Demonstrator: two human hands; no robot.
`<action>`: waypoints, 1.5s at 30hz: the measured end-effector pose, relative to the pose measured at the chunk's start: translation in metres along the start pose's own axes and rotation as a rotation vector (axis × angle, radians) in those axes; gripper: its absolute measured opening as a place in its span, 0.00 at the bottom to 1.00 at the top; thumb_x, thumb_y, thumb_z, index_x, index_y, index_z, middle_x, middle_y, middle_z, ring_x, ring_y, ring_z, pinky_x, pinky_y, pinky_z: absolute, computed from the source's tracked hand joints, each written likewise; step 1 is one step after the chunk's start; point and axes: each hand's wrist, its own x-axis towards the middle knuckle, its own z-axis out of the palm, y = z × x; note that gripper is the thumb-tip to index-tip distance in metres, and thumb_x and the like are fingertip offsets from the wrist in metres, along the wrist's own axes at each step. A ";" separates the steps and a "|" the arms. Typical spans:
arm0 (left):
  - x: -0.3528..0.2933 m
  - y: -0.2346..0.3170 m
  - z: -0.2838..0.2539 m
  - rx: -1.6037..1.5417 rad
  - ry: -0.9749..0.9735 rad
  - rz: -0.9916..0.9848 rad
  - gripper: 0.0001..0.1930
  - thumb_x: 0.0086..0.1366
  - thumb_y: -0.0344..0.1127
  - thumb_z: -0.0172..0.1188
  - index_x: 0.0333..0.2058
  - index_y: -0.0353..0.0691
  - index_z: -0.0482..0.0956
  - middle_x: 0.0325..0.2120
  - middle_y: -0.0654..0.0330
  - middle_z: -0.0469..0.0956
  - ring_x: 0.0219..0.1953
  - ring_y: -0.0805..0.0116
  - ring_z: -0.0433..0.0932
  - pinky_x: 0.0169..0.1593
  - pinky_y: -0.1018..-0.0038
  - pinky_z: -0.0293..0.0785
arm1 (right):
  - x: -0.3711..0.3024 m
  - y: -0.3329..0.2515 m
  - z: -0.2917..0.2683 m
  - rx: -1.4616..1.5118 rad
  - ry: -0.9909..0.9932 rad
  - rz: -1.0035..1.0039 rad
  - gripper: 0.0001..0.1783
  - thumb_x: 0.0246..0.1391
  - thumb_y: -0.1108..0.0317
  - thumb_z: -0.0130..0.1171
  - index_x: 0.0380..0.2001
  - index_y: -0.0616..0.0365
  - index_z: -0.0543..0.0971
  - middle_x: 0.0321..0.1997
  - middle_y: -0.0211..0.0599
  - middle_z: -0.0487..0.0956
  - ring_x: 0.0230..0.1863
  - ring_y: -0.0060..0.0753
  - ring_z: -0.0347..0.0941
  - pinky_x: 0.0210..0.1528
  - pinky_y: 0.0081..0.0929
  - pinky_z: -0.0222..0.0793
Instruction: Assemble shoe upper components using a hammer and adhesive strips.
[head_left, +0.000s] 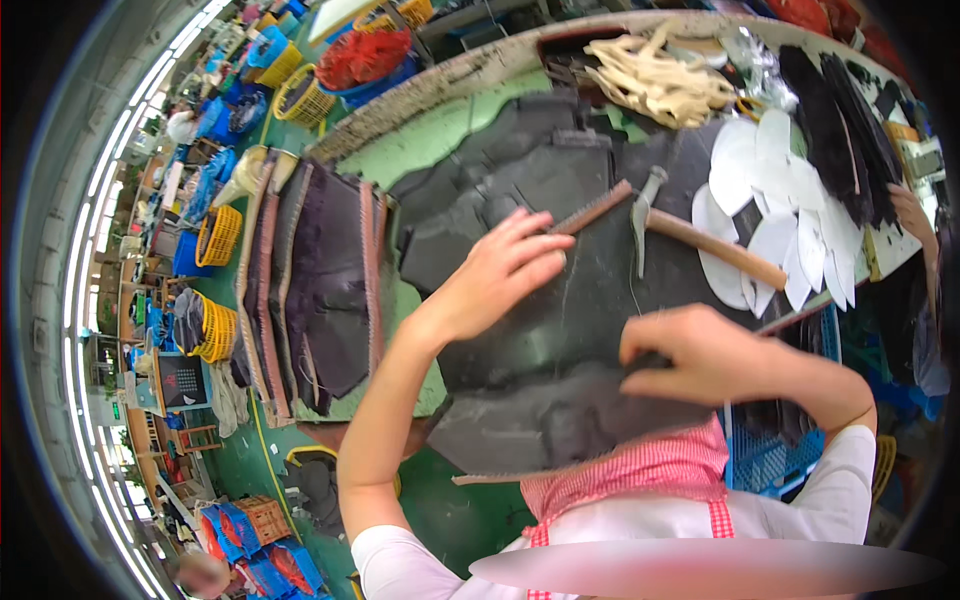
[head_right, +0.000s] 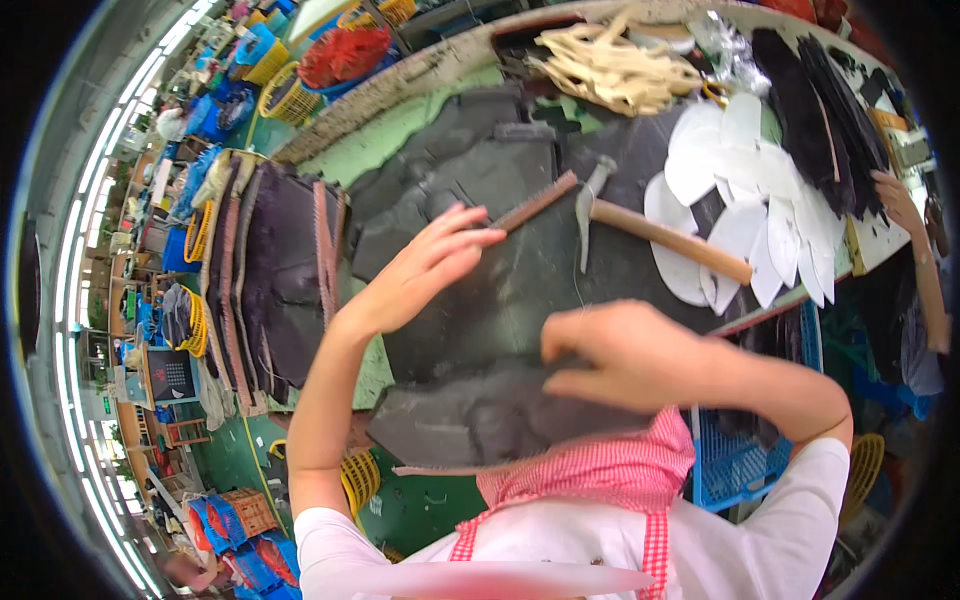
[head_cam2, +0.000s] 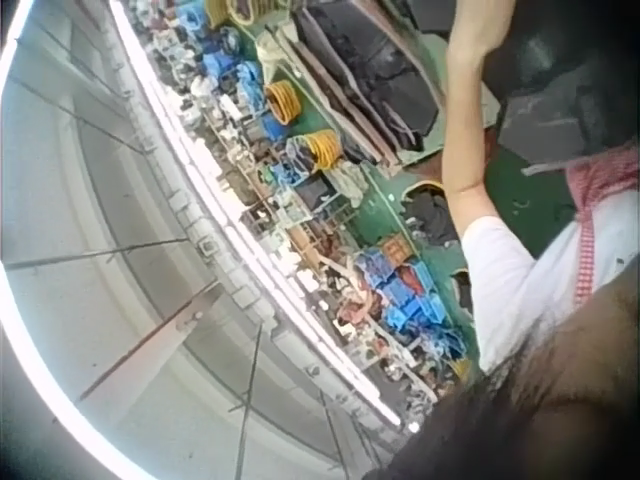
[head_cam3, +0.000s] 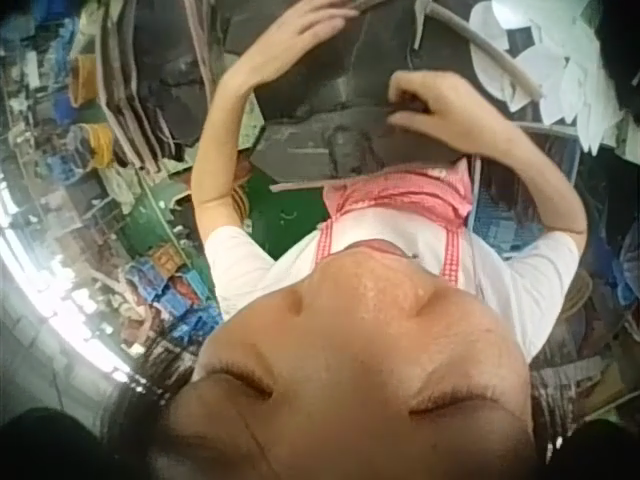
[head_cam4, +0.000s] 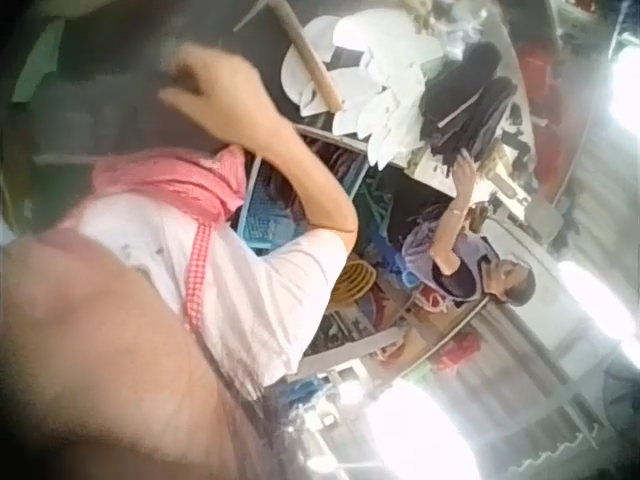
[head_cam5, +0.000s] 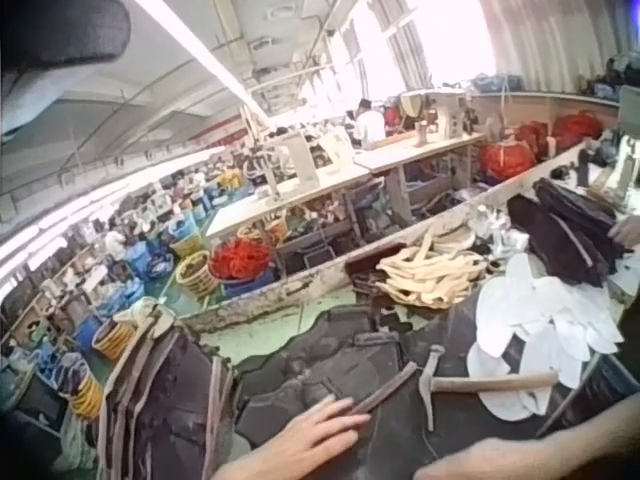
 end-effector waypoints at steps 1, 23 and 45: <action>-0.013 0.016 -0.001 -0.187 -0.092 0.058 0.25 0.72 0.49 0.56 0.63 0.47 0.73 0.65 0.52 0.68 0.71 0.53 0.59 0.71 0.59 0.56 | 0.002 0.017 -0.005 0.089 -0.009 0.066 0.16 0.54 0.61 0.67 0.38 0.61 0.78 0.37 0.46 0.81 0.40 0.49 0.80 0.41 0.38 0.74; 0.007 0.042 0.105 0.077 0.192 0.057 0.15 0.61 0.36 0.67 0.47 0.45 0.82 0.28 0.63 0.75 0.39 0.62 0.73 0.44 0.68 0.66 | -0.008 0.044 -0.020 -0.191 0.481 0.053 0.17 0.70 0.68 0.53 0.58 0.62 0.73 0.39 0.24 0.74 0.37 0.08 0.63 0.36 0.10 0.58; 0.039 0.016 0.098 0.242 0.291 0.643 0.10 0.42 0.35 0.66 0.28 0.49 0.84 0.32 0.70 0.80 0.36 0.67 0.75 0.45 0.67 0.66 | -0.031 0.027 -0.001 -0.053 0.223 0.353 0.15 0.54 0.68 0.63 0.44 0.59 0.76 0.27 0.42 0.74 0.23 0.40 0.74 0.26 0.28 0.68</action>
